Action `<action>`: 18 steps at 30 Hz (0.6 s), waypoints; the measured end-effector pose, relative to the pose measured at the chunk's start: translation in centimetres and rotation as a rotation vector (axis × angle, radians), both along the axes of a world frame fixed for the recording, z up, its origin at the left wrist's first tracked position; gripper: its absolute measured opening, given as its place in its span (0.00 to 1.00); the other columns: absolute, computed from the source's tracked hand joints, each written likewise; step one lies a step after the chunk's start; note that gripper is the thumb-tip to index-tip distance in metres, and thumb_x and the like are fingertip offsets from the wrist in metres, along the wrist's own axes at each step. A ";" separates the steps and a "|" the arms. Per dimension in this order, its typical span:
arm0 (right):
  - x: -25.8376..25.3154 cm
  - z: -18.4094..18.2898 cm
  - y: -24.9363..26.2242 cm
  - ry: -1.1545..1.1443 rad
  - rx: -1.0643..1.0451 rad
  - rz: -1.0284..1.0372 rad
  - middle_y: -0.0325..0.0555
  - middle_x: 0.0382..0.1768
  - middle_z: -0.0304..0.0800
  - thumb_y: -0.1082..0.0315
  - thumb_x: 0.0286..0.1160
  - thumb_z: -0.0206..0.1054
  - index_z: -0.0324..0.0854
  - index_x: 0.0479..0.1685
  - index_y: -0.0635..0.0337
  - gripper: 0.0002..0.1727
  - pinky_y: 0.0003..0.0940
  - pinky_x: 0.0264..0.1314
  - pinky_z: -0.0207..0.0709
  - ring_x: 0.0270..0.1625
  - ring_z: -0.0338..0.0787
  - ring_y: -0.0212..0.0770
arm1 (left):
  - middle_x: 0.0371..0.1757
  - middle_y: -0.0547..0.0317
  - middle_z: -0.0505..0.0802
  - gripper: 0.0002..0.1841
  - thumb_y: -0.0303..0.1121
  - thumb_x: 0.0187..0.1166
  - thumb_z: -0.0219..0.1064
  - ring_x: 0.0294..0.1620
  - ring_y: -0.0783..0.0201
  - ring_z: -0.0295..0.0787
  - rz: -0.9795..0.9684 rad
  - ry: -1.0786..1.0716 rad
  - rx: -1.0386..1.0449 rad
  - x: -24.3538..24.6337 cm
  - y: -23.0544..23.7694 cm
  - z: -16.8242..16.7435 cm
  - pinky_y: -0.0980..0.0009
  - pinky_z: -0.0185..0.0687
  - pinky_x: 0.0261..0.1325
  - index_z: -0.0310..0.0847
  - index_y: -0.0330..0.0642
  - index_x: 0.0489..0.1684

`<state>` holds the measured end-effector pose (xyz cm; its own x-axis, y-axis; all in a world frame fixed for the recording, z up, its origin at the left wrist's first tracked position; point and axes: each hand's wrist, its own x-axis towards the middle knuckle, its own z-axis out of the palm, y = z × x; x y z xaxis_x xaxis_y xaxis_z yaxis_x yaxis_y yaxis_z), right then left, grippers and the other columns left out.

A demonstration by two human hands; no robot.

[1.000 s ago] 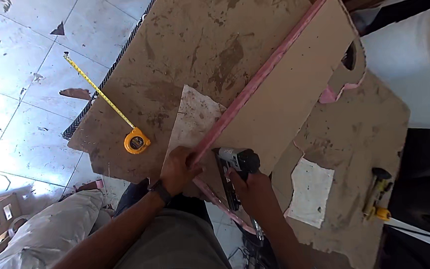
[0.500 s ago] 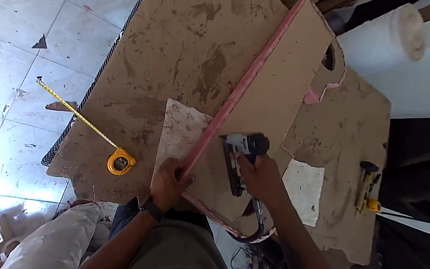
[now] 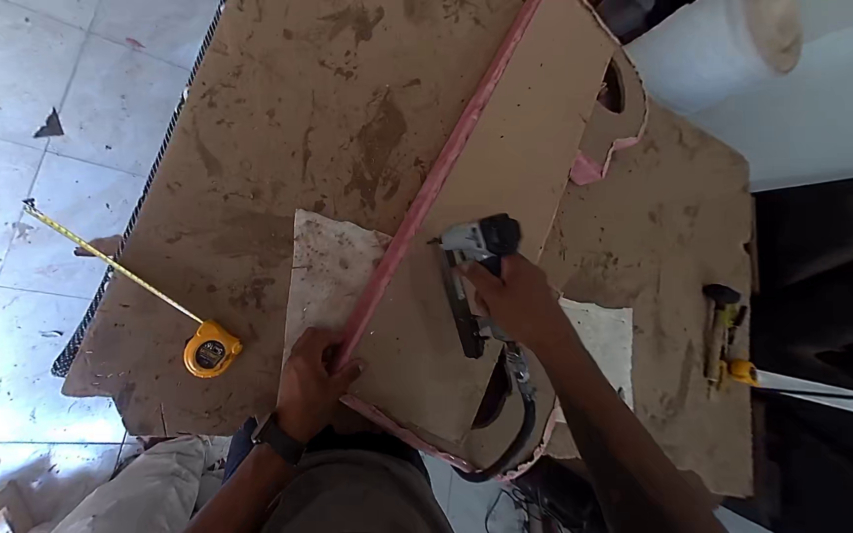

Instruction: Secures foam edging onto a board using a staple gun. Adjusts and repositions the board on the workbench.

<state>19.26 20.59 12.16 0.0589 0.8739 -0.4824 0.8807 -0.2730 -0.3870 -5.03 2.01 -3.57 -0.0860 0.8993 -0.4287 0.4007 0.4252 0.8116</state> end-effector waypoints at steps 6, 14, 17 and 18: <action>11.6 5.1 -3.9 -0.015 0.043 -0.107 0.46 0.16 0.84 0.50 0.88 0.60 0.88 0.47 0.52 0.18 0.47 0.18 0.82 0.14 0.82 0.46 | 0.78 0.68 0.81 0.28 0.55 0.76 0.68 0.81 0.60 0.73 -0.221 0.242 0.239 3.2 4.8 1.7 0.54 0.75 0.77 0.81 0.62 0.76; 20.6 3.7 -5.1 -0.240 0.083 0.057 0.44 0.22 0.85 0.49 0.84 0.65 0.81 0.53 0.52 0.17 0.55 0.26 0.83 0.22 0.87 0.46 | 0.99 0.58 0.46 0.43 0.72 0.76 0.54 0.98 0.47 0.23 -0.655 0.615 0.390 13.9 8.9 2.1 0.27 0.20 0.91 0.64 0.60 0.91; 20.1 0.4 -2.9 -0.182 0.076 0.001 0.48 0.25 0.86 0.49 0.85 0.64 0.81 0.53 0.54 0.18 0.60 0.29 0.83 0.26 0.88 0.51 | 0.99 0.60 0.46 0.44 0.73 0.77 0.50 0.98 0.49 0.24 -0.683 0.639 0.402 16.5 8.8 1.4 0.27 0.18 0.91 0.58 0.64 0.94; 20.5 -1.0 -2.6 -0.176 0.060 -0.003 0.48 0.25 0.86 0.49 0.85 0.63 0.81 0.54 0.55 0.18 0.60 0.29 0.83 0.26 0.88 0.51 | 0.98 0.60 0.48 0.43 0.74 0.77 0.50 0.99 0.50 0.26 -0.671 0.640 0.416 16.6 8.7 1.2 0.27 0.19 0.91 0.59 0.65 0.93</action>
<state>39.77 18.02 11.20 0.1403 0.9006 -0.4113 0.9356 -0.2565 -0.2425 11.59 10.75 -2.41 0.3875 0.9139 -0.1212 0.8639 -0.3141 0.3938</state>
